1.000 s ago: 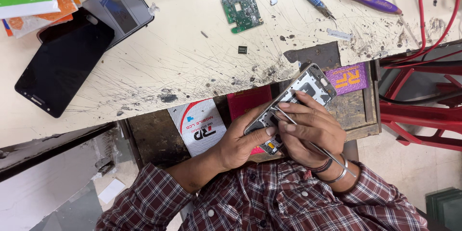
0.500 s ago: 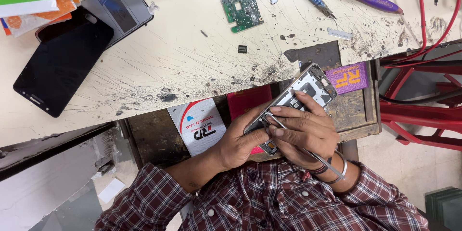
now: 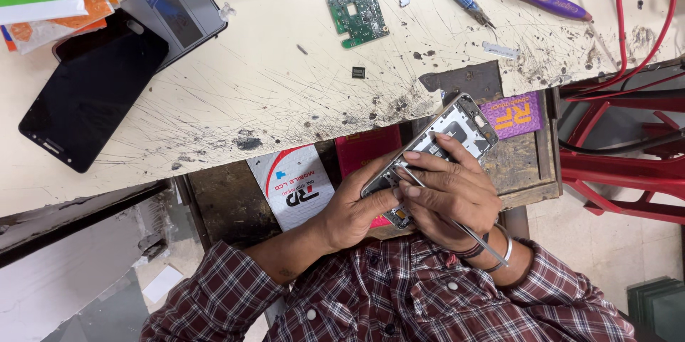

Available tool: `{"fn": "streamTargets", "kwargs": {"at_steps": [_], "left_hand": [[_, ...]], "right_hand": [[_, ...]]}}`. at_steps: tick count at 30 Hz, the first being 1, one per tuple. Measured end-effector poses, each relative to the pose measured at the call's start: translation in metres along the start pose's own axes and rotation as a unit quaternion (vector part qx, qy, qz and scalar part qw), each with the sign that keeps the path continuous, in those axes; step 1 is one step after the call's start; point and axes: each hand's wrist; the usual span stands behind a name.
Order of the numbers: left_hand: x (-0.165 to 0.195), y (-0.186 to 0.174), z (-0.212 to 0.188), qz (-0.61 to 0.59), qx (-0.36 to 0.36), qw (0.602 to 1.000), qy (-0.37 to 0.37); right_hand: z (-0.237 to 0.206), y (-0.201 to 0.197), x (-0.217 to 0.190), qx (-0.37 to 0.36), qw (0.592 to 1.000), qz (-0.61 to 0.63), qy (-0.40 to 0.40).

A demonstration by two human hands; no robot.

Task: The person solders a small component on a circuit board with a soldering iron, then picks up a Samsung smartphone, removes its back cover and battery, and uses tweezers to pry and work on the internal midframe and components. They reach toward the upper bench near the end of the clip.

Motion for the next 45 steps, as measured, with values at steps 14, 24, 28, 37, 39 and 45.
{"fn": "streamTargets", "kwargs": {"at_steps": [14,24,28,37,39,45], "left_hand": [[0.0022,0.0056,0.0023,0.001,0.008,1.000,-0.009],[-0.0010,0.0035,0.0004,-0.004,0.000,1.000,0.000],[-0.0040,0.0014,-0.0002,-0.010,-0.002,1.000,-0.002],[-0.0036,0.0021,-0.0025,-0.002,0.002,1.000,-0.006],[-0.0032,0.0019,-0.0017,-0.011,0.000,1.000,-0.010],[-0.0052,0.0055,-0.0002,0.001,0.004,1.000,-0.009]], "right_hand": [[-0.0056,-0.0056,0.0049,0.002,0.999,0.007,0.038],[-0.0041,-0.0082,0.0048,-0.029,1.000,0.009,0.006],[-0.0037,-0.0091,0.0022,-0.040,0.999,0.003,0.017],[-0.0063,-0.0066,-0.0017,-0.033,0.999,0.004,0.029],[-0.0064,-0.0055,-0.0014,-0.026,0.999,0.003,0.028],[-0.0079,-0.0062,-0.0031,-0.010,0.999,-0.001,0.037]]}}
Point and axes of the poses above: each hand's wrist, its own z-axis towards the middle knuckle, its own y-axis out of the palm, x = y × z, and after that the axes turned 7 degrees about -x, right-handed
